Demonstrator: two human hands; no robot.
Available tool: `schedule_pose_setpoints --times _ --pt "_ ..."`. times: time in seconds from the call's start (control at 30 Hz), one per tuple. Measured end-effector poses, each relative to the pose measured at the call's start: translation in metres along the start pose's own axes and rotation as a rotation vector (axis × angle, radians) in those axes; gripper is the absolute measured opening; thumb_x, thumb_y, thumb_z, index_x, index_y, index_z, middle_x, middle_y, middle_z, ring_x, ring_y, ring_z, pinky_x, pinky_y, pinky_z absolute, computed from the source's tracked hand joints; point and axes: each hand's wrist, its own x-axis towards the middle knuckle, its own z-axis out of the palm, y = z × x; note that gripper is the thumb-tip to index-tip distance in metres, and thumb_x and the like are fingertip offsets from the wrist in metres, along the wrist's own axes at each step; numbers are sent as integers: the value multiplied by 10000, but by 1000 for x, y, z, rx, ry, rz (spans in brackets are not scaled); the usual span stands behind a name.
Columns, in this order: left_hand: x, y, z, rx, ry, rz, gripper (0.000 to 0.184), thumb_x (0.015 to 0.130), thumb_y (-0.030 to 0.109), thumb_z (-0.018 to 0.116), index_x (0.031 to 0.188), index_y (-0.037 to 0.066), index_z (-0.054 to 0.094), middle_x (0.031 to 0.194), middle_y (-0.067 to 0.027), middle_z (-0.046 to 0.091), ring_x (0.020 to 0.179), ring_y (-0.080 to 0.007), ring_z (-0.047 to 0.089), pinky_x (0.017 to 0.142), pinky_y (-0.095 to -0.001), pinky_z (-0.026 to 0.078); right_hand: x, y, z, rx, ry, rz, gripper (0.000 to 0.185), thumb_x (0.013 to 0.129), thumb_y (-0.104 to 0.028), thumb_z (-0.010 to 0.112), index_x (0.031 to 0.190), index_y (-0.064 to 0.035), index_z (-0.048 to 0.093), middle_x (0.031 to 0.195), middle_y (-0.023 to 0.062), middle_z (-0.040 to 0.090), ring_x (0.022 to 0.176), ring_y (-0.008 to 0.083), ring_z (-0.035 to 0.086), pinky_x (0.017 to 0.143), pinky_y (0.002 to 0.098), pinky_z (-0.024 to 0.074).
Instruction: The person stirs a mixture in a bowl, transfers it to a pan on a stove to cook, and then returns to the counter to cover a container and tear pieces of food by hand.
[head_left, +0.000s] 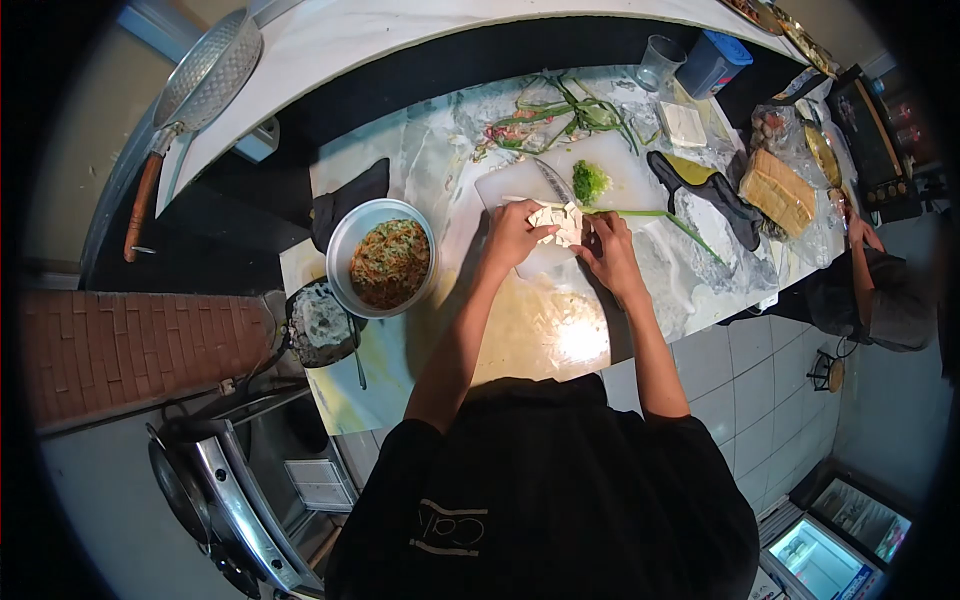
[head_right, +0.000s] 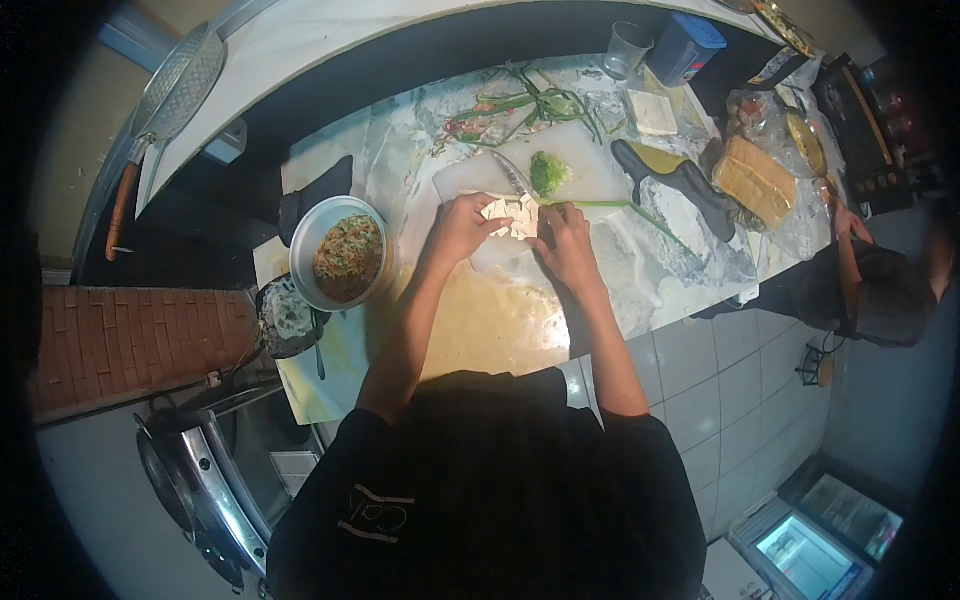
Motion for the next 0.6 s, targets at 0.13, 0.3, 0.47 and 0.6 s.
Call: schedule_pose_setpoints --times 0.13,0.3,0.47,0.6 --pt "-1 -2 -2 -52 -26 -75 289 752 130 724 975 -34 644 834 -105 689 689 -122 652 593 -263 494 0 1 1 11 2 -38 425 685 -100 731 1061 10 566 992 156 534 909 338 509 810 409 415" --pt "0 -3 -2 -93 -28 -12 239 780 107 696 960 -38 632 829 -86 680 665 -96 626 581 -239 479 -1 -1 5 -16 31 -65 380 695 -74 711 1044 -5 579 951 144 536 878 323 515 792 397 415" --pt "5 1 6 -141 -85 7 229 792 120 689 939 -41 623 814 -94 673 667 -95 620 584 -243 478 -4 -3 5 3 17 -33 374 712 -83 690 1061 -20 571 975 141 516 907 322 491 805 411 391" --pt "0 28 -3 -96 -45 -96 228 805 125 680 944 -46 622 819 -116 674 692 -101 623 599 -240 481 -6 -3 5 -26 -5 -27 364 728 -108 676 1067 -40 562 1005 145 501 931 328 474 812 422 379"
